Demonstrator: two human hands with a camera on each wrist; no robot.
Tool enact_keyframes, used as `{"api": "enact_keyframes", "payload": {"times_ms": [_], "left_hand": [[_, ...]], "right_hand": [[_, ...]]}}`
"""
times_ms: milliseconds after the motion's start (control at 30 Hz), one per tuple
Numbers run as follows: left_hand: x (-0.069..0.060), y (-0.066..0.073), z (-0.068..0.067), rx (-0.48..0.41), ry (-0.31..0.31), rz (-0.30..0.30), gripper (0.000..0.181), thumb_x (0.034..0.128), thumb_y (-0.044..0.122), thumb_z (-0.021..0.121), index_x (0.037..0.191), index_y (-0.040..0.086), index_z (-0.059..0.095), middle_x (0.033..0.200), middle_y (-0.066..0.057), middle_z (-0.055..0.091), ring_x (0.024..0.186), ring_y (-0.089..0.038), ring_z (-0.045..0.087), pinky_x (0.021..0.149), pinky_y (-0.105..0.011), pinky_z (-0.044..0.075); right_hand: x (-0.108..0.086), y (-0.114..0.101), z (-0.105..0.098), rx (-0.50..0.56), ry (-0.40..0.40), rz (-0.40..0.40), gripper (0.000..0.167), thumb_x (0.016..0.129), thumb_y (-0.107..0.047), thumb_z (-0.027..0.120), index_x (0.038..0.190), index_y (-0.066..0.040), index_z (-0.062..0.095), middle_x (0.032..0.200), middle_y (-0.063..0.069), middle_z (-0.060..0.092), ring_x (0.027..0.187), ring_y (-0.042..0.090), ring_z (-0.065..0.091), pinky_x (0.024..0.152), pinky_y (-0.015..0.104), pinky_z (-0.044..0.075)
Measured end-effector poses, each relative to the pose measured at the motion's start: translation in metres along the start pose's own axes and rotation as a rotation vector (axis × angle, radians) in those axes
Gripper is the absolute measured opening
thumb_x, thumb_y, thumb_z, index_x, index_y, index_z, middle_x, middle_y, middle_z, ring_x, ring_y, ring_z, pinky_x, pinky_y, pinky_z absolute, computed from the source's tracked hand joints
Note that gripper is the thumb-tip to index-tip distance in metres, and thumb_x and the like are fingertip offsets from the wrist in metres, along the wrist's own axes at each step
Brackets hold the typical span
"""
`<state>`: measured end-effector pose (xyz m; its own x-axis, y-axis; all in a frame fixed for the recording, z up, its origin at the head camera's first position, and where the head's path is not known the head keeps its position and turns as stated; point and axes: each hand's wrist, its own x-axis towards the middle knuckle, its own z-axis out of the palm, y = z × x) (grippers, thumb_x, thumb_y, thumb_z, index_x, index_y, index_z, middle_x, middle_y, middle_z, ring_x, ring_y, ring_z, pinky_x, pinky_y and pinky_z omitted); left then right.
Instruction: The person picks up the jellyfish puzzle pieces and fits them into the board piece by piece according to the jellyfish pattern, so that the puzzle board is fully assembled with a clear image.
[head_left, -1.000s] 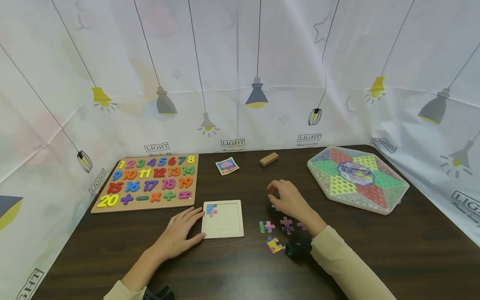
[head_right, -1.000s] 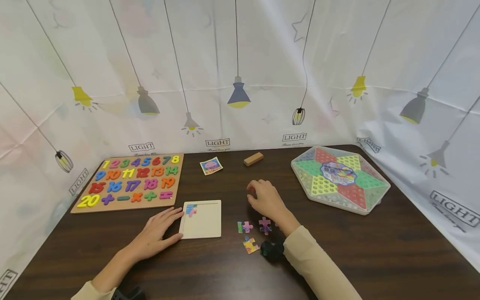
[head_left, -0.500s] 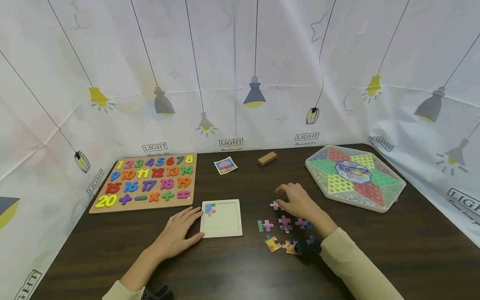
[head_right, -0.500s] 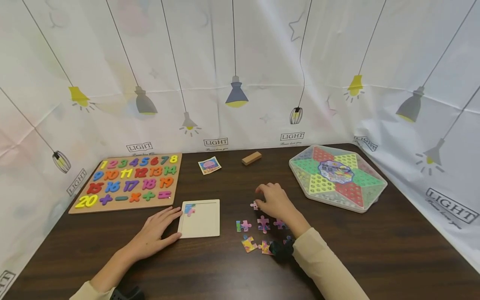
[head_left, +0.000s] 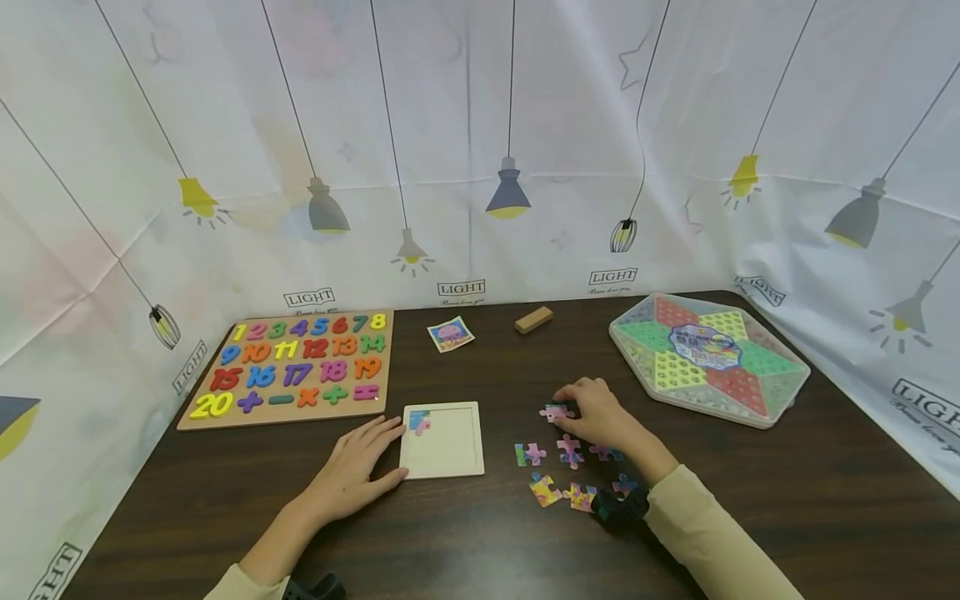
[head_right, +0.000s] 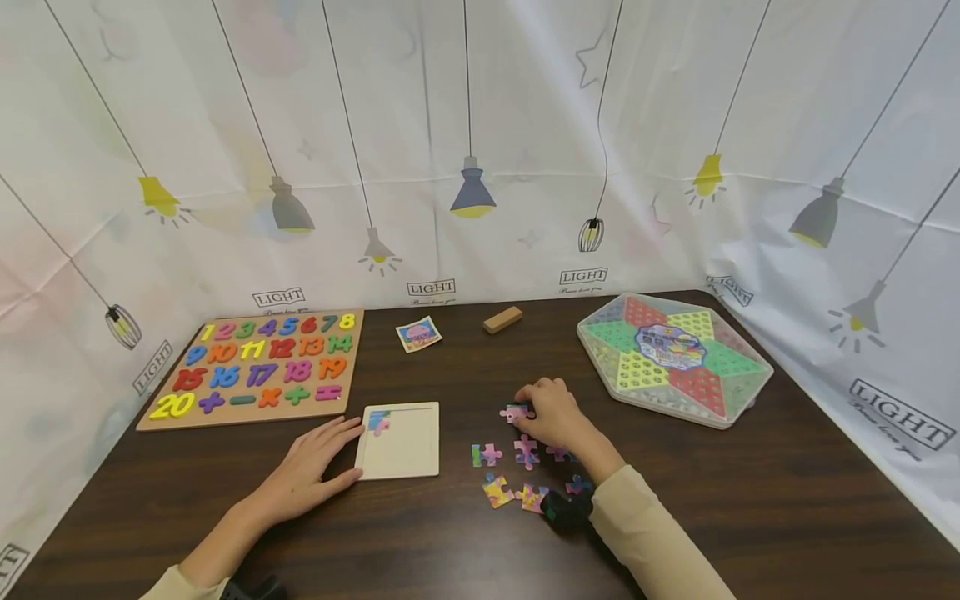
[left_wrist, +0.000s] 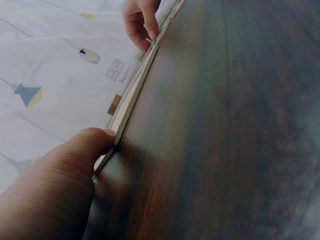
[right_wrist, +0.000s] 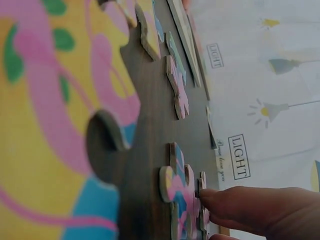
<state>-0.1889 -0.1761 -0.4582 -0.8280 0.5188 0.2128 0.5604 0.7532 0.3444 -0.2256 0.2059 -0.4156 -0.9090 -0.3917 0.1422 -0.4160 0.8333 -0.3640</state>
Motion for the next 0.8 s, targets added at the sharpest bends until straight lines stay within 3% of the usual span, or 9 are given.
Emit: {"api": "enact_keyframes", "payload": {"times_ms": [400, 800], "left_hand": [[0.0001, 0.0001, -0.0001, 0.006, 0.006, 0.011, 0.065, 0.0876, 0.053, 0.051, 0.138, 0.013, 0.042, 0.143, -0.006, 0.037, 0.132, -0.028, 0.028, 0.100, -0.056, 0.022], [-0.0004, -0.0004, -0.0003, 0.005, 0.008, 0.012, 0.065, 0.0874, 0.052, 0.052, 0.138, 0.013, 0.042, 0.143, -0.005, 0.037, 0.132, -0.028, 0.028, 0.100, -0.057, 0.022]], "right_hand": [[-0.0006, -0.0012, 0.0002, 0.020, 0.027, 0.002, 0.020, 0.080, -0.013, 0.071, 0.095, -0.004, 0.062, 0.091, 0.010, 0.058, 0.084, 0.027, 0.047, 0.074, 0.043, 0.037], [0.0013, -0.0027, -0.0011, 0.047, 0.019, 0.028, 0.016, 0.081, -0.012, 0.070, 0.093, -0.008, 0.061, 0.087, 0.004, 0.062, 0.082, 0.022, 0.057, 0.074, 0.040, 0.047]]}}
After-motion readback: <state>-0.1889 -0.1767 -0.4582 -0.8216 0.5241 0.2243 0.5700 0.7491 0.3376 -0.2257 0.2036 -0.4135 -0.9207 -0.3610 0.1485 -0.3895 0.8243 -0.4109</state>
